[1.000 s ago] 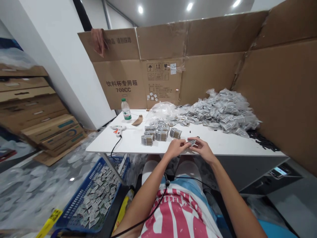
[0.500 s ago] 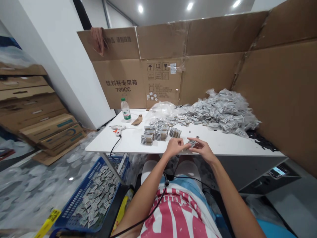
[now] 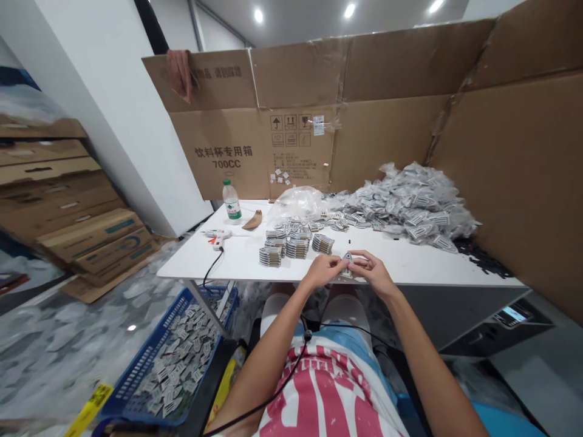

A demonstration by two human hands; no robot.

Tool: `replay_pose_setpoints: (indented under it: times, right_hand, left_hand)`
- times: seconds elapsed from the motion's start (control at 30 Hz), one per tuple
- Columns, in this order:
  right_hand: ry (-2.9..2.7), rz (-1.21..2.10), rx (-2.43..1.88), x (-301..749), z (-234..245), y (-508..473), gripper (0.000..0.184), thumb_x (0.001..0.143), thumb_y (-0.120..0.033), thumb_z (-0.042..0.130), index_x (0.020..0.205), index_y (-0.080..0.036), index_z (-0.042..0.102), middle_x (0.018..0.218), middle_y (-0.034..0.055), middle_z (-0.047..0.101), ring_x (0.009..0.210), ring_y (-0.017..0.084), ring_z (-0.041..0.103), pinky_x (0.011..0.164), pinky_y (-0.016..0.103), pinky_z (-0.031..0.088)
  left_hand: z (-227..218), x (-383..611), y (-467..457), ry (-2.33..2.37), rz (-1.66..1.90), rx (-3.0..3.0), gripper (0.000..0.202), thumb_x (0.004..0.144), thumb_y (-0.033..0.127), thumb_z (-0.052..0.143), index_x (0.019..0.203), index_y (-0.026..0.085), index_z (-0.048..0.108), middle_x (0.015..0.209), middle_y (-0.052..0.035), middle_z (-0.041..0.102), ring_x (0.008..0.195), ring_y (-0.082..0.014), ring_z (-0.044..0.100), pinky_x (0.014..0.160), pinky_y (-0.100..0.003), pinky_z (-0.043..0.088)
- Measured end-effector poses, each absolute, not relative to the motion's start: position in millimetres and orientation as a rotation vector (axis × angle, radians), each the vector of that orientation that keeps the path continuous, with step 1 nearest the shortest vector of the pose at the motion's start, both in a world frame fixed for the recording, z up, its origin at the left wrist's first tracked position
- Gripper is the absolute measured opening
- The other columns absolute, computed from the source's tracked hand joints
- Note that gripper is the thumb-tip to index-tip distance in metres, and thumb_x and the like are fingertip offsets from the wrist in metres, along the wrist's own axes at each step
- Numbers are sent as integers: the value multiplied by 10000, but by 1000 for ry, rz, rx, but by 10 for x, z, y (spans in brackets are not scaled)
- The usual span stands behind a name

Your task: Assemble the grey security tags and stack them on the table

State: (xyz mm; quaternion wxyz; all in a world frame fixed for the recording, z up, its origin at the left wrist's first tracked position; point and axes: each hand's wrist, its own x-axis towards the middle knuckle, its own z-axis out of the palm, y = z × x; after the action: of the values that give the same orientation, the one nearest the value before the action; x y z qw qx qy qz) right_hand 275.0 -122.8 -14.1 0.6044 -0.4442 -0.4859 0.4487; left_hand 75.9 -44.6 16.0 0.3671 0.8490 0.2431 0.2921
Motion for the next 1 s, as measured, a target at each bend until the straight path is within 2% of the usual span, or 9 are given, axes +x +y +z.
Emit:
replay_pose_setpoints:
  times: [0.17,0.33,0.53,0.83,1.0]
  right_hand:
    - [-1128,1038,-988,2759,-151,-1240,566,774,-454,944,1259,-276,712,1129,76,807,986,267,775,928,441,623]
    - [-1109,921,-995,2774,-189,-1212,584,695,-417,994,1202,-284,735,1094,54,780,1032,265,744,936,437,629]
    - [-1128,952,-976,2782,-207,-1221,616,697,-403,993,1246,-288,737,1283,78,739,1080,284,722,923,440,623]
    - [-1141,892,-968,2769,-192,-1238,555,658,-379,1014,1108,-279,704,1148,35,740,1056,258,711,968,426,600]
    - [-1157,911,-996,2754,-194,-1230,573,699,-387,987,1201,-298,727,1149,48,764,1065,274,714,953,443,602]
  left_hand:
    - [136,775,-436,703,790,2176,609,992,691,500,679,175,579,619,31,481,645,-126,440,632,-260,314]
    - [135,780,-443,717,804,2190,567,971,687,554,728,180,629,637,31,518,647,-128,471,627,-259,308]
    - [139,782,-451,736,800,2216,565,976,692,550,741,186,638,660,23,567,662,-135,498,646,-262,324]
    - [151,770,-447,740,754,2222,596,961,725,545,739,181,646,667,18,571,674,-139,487,651,-264,309]
    - [137,761,-416,653,754,2215,592,990,686,514,697,176,584,638,34,471,658,-127,436,638,-269,273]
